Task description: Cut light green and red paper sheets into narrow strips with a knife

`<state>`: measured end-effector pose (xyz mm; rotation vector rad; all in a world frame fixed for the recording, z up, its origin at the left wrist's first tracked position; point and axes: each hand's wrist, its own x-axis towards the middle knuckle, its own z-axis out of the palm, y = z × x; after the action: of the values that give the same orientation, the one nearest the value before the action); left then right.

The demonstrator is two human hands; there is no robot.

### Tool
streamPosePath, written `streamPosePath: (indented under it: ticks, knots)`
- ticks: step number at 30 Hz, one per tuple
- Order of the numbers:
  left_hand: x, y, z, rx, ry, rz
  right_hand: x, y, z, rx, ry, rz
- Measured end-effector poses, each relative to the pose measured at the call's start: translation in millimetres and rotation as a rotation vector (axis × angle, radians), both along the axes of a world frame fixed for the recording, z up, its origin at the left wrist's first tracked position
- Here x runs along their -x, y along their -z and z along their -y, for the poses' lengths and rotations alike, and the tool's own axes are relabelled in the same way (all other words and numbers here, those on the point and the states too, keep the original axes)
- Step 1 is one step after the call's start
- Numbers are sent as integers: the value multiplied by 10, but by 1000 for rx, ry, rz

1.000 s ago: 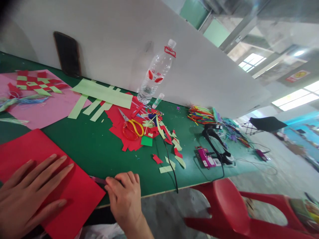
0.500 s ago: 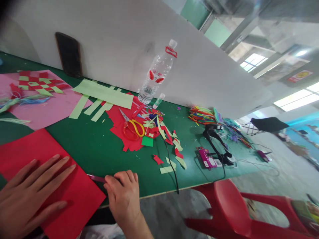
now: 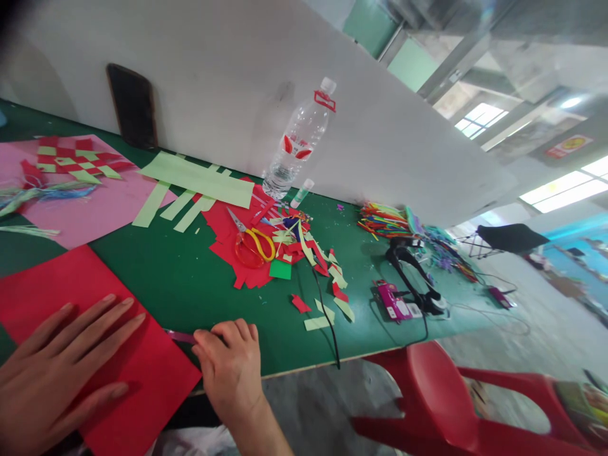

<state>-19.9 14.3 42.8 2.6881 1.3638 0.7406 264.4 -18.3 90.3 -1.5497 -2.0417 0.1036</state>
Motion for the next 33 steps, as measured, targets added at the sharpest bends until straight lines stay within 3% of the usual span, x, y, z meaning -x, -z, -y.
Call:
streamPosePath:
  ticks: [7, 13, 21, 33]
  knots:
    - [65, 44, 52, 27, 28, -14, -41, -43, 108, 23, -18, 28]
    - [200, 45, 0, 15, 1, -162, -52, -42, 134, 27, -14, 29]
    - [127, 45, -54, -12, -21, -17, -15, -30, 140, 4, -15, 38]
    - [144, 62, -66, -3, -7, -79, 47, -45, 56, -9, -30, -2]
